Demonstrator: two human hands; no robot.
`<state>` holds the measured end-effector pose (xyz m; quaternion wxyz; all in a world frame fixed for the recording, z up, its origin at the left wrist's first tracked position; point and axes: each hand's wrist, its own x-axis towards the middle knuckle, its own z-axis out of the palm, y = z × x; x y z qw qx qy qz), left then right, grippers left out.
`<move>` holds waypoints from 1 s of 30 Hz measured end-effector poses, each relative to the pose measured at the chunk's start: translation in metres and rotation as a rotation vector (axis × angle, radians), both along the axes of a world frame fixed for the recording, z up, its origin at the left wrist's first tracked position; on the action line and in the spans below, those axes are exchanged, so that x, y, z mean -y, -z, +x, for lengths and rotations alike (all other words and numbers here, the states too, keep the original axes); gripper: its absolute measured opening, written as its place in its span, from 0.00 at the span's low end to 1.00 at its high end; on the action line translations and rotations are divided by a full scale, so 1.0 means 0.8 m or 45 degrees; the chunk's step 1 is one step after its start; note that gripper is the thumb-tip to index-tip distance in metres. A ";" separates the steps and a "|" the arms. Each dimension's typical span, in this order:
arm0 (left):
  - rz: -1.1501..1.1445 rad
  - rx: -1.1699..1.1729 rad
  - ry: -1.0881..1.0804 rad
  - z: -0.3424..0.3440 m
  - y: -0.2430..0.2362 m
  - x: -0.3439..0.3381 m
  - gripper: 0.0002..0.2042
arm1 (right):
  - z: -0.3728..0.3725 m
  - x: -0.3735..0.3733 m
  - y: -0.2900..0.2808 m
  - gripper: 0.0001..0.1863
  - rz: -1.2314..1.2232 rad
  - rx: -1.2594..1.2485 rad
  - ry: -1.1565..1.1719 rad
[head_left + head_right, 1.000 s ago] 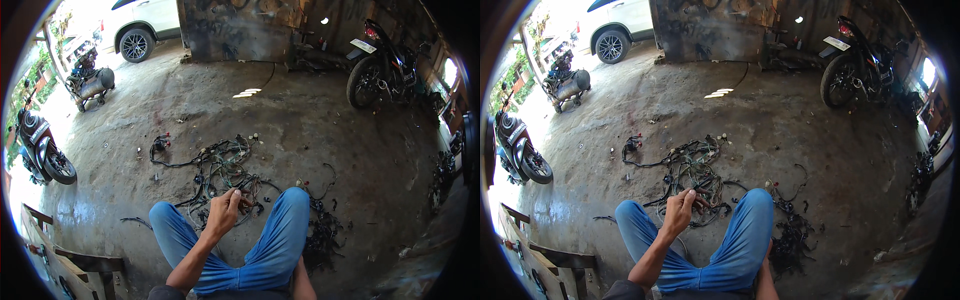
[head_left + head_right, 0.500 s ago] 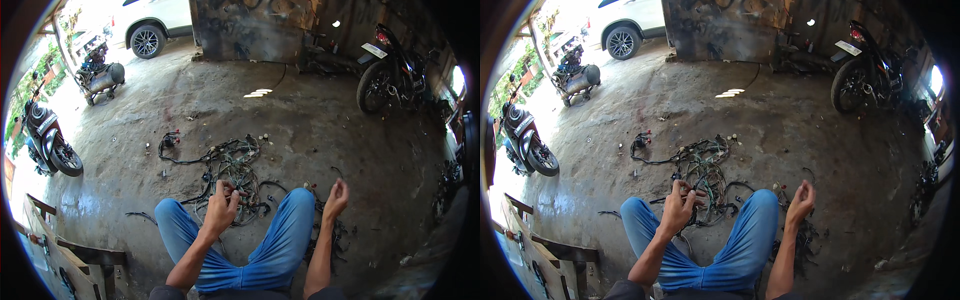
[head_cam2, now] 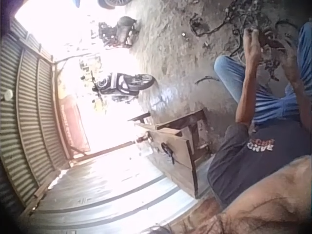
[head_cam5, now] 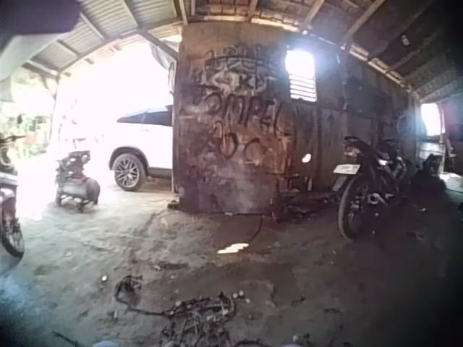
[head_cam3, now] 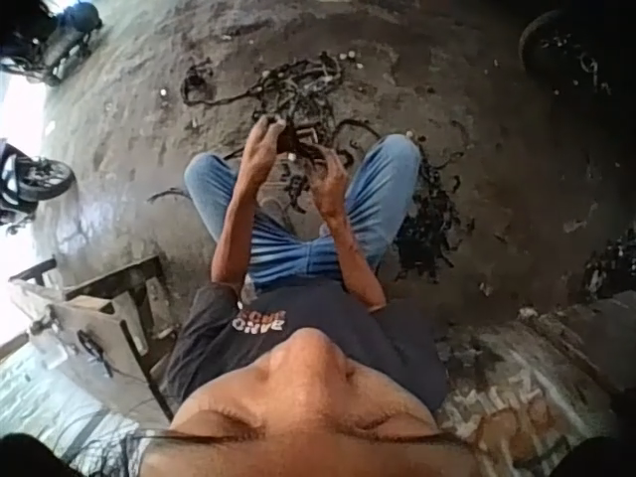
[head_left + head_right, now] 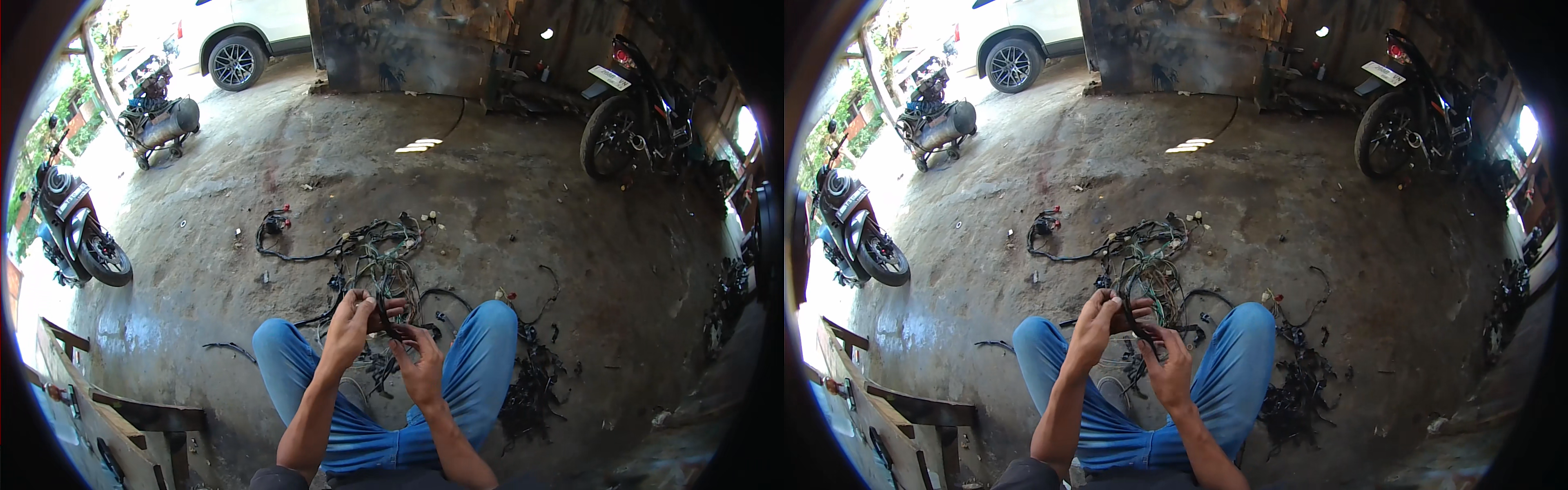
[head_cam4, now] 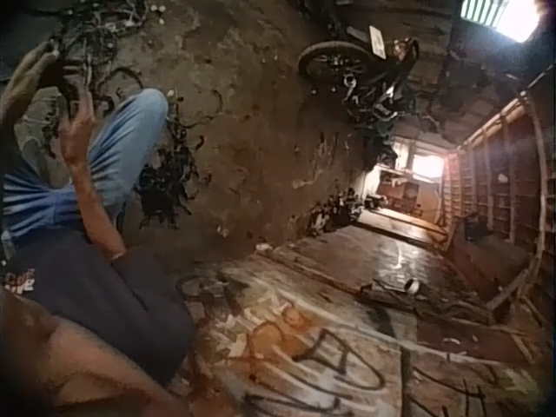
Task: Repairing and cutting a motorcycle wiring harness using scissors.
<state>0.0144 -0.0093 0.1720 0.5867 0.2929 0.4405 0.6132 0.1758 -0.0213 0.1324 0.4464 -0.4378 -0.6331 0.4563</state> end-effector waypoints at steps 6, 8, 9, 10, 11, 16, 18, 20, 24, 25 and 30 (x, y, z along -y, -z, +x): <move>0.155 0.000 0.047 0.006 -0.011 0.012 0.08 | -0.009 0.013 -0.022 0.12 0.101 -0.045 0.117; 0.153 -0.151 0.018 0.024 -0.010 0.018 0.14 | -0.009 0.013 -0.024 0.12 0.207 0.031 0.170; 0.121 -0.161 0.065 0.030 -0.005 0.024 0.19 | -0.008 0.013 -0.025 0.11 0.309 0.103 0.218; 0.152 -0.166 0.044 0.037 0.003 0.030 0.18 | -0.009 0.013 -0.030 0.11 0.307 0.104 0.222; 0.172 -0.279 0.030 0.042 0.007 0.034 0.16 | -0.010 0.012 -0.036 0.11 0.353 0.113 0.266; 0.089 -0.562 -0.026 0.044 0.007 0.039 0.11 | 0.003 0.008 -0.044 0.10 0.422 0.264 0.281; 0.093 -0.722 -0.072 0.048 0.007 0.037 0.08 | 0.007 0.005 -0.050 0.09 0.344 0.280 0.286; 0.122 -0.687 -0.116 0.051 0.007 0.036 0.09 | 0.013 -0.004 -0.059 0.06 0.326 0.264 0.266; 0.029 -0.550 -0.220 0.051 0.003 0.035 0.12 | 0.025 -0.014 -0.069 0.07 0.239 0.221 0.177; 0.040 -0.587 -0.234 0.051 0.011 0.036 0.15 | 0.030 -0.014 -0.079 0.08 0.252 0.274 0.153; -0.006 -0.577 -0.311 0.045 0.025 0.042 0.16 | 0.046 -0.025 -0.085 0.12 0.297 0.294 0.144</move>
